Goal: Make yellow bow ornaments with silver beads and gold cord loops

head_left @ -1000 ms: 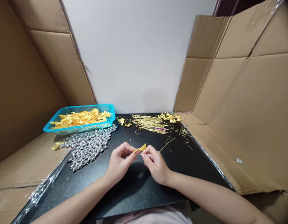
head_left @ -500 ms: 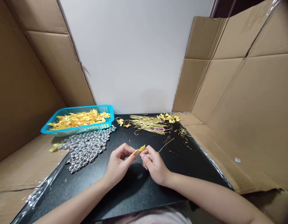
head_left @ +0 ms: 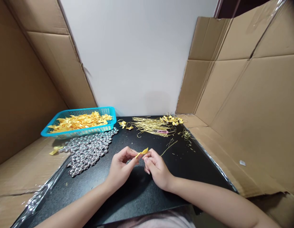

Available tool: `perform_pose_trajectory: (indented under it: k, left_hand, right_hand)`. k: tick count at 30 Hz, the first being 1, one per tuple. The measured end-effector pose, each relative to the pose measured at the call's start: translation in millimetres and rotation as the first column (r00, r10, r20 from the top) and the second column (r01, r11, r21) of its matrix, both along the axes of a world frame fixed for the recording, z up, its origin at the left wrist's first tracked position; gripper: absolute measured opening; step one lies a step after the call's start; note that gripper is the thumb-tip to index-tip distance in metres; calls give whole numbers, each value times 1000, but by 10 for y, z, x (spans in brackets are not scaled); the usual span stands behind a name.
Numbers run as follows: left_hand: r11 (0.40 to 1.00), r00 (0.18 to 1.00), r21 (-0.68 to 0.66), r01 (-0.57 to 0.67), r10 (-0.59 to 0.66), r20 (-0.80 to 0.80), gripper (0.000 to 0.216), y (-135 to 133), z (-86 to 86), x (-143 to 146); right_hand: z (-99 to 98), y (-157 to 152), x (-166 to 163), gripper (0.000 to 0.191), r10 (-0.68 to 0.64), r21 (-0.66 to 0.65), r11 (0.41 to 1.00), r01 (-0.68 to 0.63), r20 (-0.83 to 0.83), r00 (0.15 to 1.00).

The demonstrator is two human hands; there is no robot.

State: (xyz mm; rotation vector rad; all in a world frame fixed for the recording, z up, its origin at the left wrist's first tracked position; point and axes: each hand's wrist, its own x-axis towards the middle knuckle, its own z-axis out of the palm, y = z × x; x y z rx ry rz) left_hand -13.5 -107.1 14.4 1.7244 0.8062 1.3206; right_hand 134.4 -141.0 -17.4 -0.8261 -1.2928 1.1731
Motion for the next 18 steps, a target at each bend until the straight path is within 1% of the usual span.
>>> perform_pose_trajectory:
  k: [6,11,15,18]
  left_hand:
    - [982,994,183,-49,66,-86,10,6,-54,-56]
    - [949,986,313,-44,92,-140,12,-16,-30,-91]
    - [932,984,361,-32,92,-151,13,-30,-13,-111]
    - [937,986,346,-39,92,-139,12,-32,-37,-107]
  right_hand:
    - [21,-28,-50,32,22,-43,999,-26,-86,996]
    - [55,-61,-52,33,38,-53,998,-45,-126,991]
    - [69,-84,-53,33,46,-50,997,-53,-131,990]
    - [59,-84,-56,33,53,-44,997,-59,-134,990]
